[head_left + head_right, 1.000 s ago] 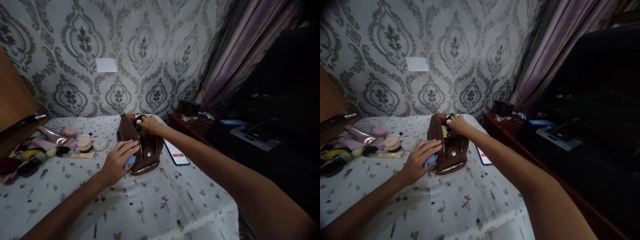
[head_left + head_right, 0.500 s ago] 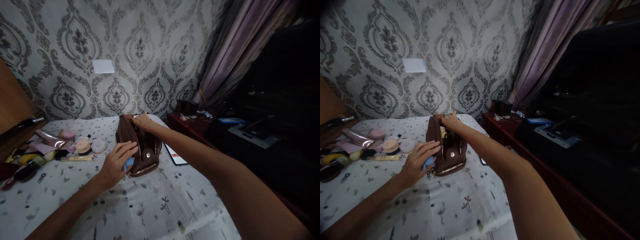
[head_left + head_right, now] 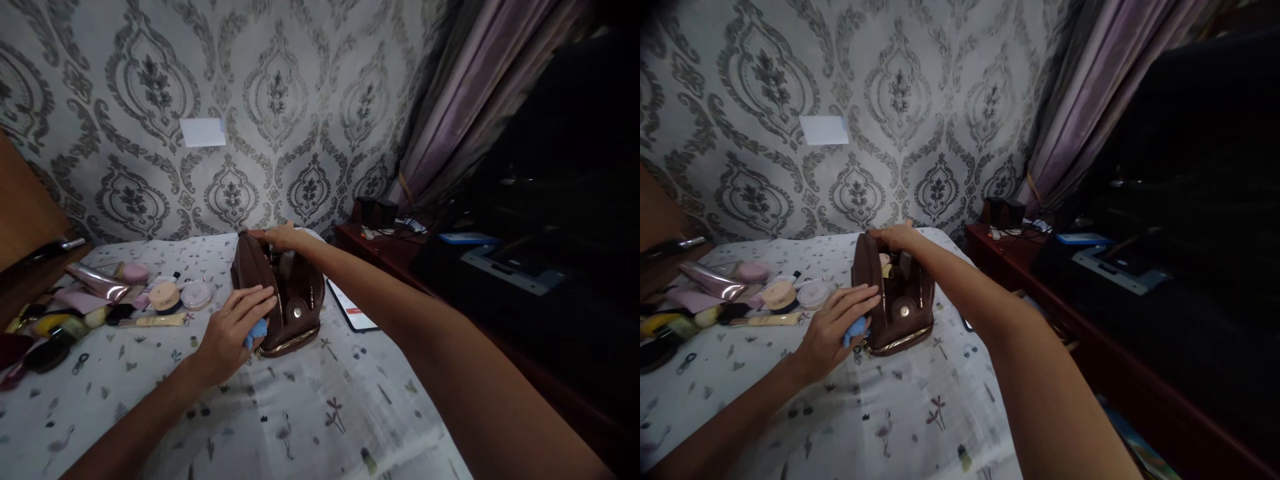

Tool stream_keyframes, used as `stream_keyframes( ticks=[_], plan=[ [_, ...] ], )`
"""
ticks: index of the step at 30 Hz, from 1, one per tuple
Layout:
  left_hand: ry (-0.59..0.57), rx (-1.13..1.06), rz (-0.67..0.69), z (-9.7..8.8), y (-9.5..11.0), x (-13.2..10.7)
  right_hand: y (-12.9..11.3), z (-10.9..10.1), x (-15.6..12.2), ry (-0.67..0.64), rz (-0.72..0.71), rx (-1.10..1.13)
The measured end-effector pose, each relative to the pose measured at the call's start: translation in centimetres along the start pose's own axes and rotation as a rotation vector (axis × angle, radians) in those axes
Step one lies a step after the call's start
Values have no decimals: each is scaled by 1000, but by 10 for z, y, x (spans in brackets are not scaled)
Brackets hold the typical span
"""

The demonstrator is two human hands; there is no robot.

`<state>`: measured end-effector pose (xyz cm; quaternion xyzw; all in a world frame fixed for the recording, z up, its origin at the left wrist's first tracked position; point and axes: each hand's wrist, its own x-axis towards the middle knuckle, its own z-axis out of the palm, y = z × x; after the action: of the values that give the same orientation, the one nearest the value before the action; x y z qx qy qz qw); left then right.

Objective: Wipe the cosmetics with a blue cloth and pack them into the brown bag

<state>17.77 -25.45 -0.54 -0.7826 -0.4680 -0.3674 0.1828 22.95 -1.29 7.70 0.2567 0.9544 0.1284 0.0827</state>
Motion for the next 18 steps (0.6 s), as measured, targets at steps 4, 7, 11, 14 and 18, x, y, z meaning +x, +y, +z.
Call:
stream_keyframes(
  ticks=[4, 7, 11, 14, 18],
  plan=[
    [-2, 0, -7, 0, 1, 1, -1, 6, 0, 0, -3, 7],
    [8, -6, -6, 1, 1, 1, -1, 10, -6, 26, -22, 11],
    [5, -5, -5, 1, 1, 1, 0, 8, -14, 60, -45, 18],
    [-11, -12, -6, 1, 1, 0, 3, 4, -22, 97, -59, 23],
    [-21, -11, -17, 2, 0, -2, 8, 4, -37, 174, -67, 9]
  ],
)
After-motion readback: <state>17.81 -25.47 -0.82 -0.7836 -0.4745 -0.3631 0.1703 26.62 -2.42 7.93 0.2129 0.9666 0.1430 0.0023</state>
